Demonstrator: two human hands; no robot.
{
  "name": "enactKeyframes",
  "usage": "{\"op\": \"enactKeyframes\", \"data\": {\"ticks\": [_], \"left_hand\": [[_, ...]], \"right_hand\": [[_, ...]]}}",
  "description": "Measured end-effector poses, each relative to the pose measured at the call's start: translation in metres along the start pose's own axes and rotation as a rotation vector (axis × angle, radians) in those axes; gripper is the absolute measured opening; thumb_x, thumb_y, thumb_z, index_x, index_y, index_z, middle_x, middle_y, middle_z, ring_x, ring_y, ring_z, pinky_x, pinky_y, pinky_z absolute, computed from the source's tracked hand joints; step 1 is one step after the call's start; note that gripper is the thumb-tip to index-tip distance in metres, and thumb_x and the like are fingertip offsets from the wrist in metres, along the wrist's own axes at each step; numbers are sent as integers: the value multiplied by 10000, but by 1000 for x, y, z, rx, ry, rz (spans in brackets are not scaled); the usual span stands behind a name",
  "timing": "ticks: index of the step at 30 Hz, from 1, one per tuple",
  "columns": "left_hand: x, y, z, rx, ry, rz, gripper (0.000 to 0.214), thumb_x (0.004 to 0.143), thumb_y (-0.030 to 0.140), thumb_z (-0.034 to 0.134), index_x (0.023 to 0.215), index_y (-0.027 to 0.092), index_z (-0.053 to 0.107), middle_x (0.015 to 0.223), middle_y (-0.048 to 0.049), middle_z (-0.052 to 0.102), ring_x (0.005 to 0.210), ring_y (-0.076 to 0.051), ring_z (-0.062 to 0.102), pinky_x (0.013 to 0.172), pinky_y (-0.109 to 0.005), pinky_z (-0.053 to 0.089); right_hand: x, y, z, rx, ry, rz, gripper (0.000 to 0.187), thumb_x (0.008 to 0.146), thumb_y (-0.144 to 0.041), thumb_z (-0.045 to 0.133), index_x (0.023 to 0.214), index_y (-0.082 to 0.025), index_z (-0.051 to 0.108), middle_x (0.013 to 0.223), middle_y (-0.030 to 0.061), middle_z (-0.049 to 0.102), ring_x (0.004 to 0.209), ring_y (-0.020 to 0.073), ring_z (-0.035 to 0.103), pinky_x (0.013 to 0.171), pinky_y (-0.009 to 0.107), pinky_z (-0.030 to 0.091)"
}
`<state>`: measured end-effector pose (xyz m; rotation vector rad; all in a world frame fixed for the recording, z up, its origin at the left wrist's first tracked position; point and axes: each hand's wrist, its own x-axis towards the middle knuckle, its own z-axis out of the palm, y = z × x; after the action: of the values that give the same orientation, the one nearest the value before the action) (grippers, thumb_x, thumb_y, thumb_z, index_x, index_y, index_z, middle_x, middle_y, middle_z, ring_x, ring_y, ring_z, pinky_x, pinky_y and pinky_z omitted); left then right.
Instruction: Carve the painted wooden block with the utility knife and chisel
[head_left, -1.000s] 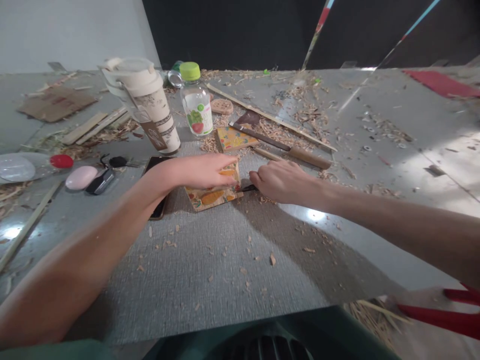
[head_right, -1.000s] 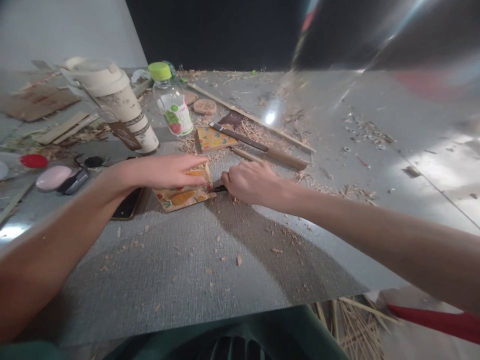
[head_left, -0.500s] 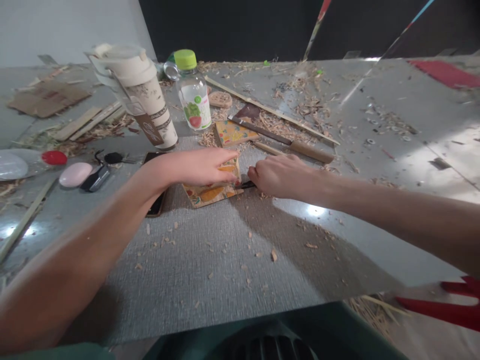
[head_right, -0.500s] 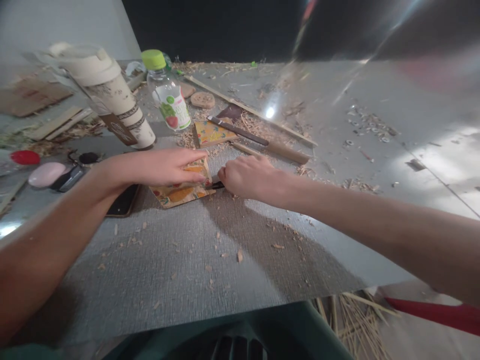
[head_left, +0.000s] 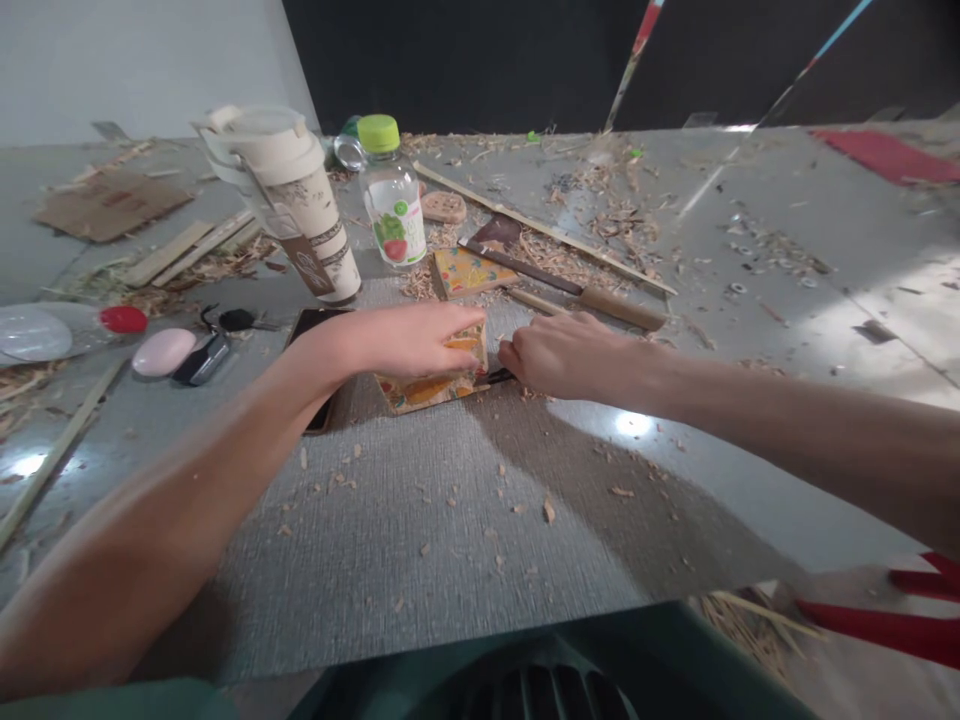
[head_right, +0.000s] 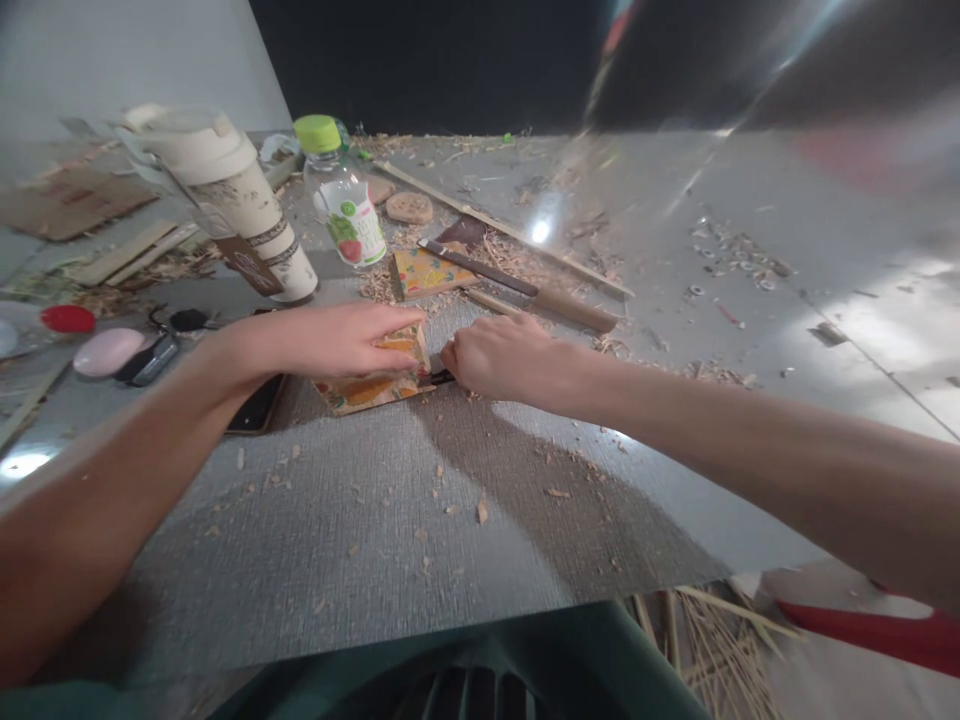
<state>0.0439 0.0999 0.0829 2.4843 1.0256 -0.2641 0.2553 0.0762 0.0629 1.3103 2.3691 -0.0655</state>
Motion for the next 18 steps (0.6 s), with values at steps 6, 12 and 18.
{"op": "enactKeyframes", "data": {"ticks": [6,12,18], "left_hand": [[1,-2,3,-3,15,20,308,1004,477,491,1131,210,576,1261,-118,721,1131,-277,679,929,-346,478],[1,-1,2,-7,11,34,329,1009,455,491,1187,201,603,1339,-123,723,1154,-265,678,955,-329,492],[1,-1,3,-1,8,36,427,1016,448,476,1329,184,598,1451,-148,691,1265,-283,656,1054,-344,480]], "right_hand": [[-1,3,2,-7,15,-52,326,1068,-197,474,1090,-214,799,936,122,793,849,265,721,674,357,334],[-1,2,-1,-21,3,-52,349,1046,-183,474,1079,-209,821,948,128,805,829,264,716,679,363,376],[5,6,3,-4,3,-33,340,1055,-241,493,1052,-255,832,970,110,814,849,247,716,702,356,403]]}}
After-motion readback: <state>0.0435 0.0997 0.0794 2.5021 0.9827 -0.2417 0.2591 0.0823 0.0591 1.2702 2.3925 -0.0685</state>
